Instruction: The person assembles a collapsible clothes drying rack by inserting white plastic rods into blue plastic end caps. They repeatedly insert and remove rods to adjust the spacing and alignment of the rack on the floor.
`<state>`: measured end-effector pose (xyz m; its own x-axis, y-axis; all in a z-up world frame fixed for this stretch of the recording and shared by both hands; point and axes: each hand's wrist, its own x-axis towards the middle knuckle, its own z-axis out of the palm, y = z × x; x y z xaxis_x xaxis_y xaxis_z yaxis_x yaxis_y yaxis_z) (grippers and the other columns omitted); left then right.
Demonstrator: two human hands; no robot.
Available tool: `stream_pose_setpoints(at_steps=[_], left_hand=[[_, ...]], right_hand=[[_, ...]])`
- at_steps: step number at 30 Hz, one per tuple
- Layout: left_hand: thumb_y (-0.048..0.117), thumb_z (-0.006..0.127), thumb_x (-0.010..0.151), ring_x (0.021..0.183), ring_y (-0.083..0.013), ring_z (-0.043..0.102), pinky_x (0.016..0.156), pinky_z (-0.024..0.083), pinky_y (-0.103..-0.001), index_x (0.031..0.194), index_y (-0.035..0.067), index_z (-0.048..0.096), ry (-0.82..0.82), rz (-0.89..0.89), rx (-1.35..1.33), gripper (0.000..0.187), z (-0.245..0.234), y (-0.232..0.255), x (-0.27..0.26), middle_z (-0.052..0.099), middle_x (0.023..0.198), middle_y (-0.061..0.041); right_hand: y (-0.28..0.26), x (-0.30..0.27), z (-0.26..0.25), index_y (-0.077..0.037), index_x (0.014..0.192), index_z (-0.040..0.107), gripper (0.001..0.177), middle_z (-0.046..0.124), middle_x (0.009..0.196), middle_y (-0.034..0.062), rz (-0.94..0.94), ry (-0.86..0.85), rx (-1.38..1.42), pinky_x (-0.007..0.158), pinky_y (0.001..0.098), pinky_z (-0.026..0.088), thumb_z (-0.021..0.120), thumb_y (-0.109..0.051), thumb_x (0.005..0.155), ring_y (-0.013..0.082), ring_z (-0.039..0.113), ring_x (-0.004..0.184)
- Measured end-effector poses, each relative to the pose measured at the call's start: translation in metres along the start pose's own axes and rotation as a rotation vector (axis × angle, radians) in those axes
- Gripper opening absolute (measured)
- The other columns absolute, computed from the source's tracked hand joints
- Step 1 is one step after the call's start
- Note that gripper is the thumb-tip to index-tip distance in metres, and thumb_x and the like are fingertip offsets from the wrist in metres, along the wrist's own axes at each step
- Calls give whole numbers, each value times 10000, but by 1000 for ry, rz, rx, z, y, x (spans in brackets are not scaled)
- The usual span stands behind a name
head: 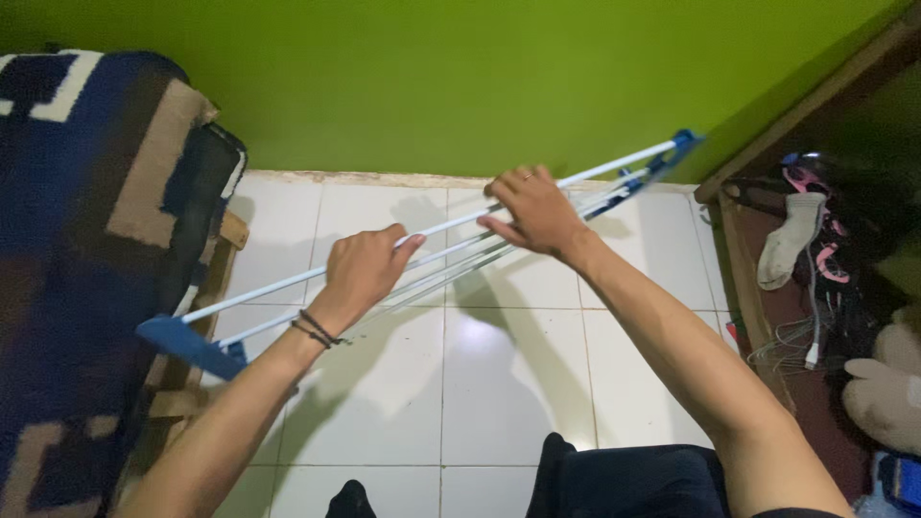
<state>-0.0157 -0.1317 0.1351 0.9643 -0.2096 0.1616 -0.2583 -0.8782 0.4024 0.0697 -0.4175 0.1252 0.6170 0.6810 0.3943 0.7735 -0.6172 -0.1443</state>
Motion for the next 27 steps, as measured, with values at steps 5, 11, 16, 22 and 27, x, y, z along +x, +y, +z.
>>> stream_pose_setpoints(at_steps=[5, 11, 16, 22, 27], left_hand=[[478, 499, 1030, 627, -406, 674, 616, 517, -522, 826, 71, 697, -63, -95, -10, 496, -22, -11, -20, 660, 608, -192], [525, 510, 990, 647, -403, 687, 630, 515, -522, 833, 99, 740, -128, -236, 99, 509, -59, -20, -36, 671, 620, -177], [563, 490, 979, 695, -419, 680, 654, 511, -520, 814, 95, 756, -213, -308, 119, 563, -86, -26, -51, 673, 659, -195], [581, 517, 926, 702, -435, 666, 667, 517, -517, 874, 115, 771, -188, -277, 33, 533, -86, -31, -55, 671, 681, -208], [637, 520, 921, 722, -405, 698, 715, 538, -490, 779, 78, 743, -281, -303, 41, 619, -66, -21, -43, 695, 665, -200]], right_hand=[[54, -31, -19, -47, 1362, 513, 500, 501, 1397, 203, 151, 489, -250, 1128, 523, 352, 784, -205, 973, 397, 454, 1341], [122, -55, -17, 3, 1423, 368, 532, 427, 1410, 208, 878, 654, 306, 1074, 503, 405, 531, -363, 1073, 337, 469, 1262], [154, -71, 5, -25, 1395, 434, 569, 505, 1316, 184, 856, 582, 725, 1024, 452, 436, 304, -488, 1090, 279, 510, 1236], [166, -74, 24, -24, 1108, 605, 605, 682, 996, 105, 756, 649, 953, 914, 363, 510, 333, -564, 1093, 209, 661, 981], [158, -78, 15, -50, 1064, 615, 585, 656, 944, 88, 736, 764, 933, 837, 317, 477, 346, -568, 1099, 170, 604, 900]])
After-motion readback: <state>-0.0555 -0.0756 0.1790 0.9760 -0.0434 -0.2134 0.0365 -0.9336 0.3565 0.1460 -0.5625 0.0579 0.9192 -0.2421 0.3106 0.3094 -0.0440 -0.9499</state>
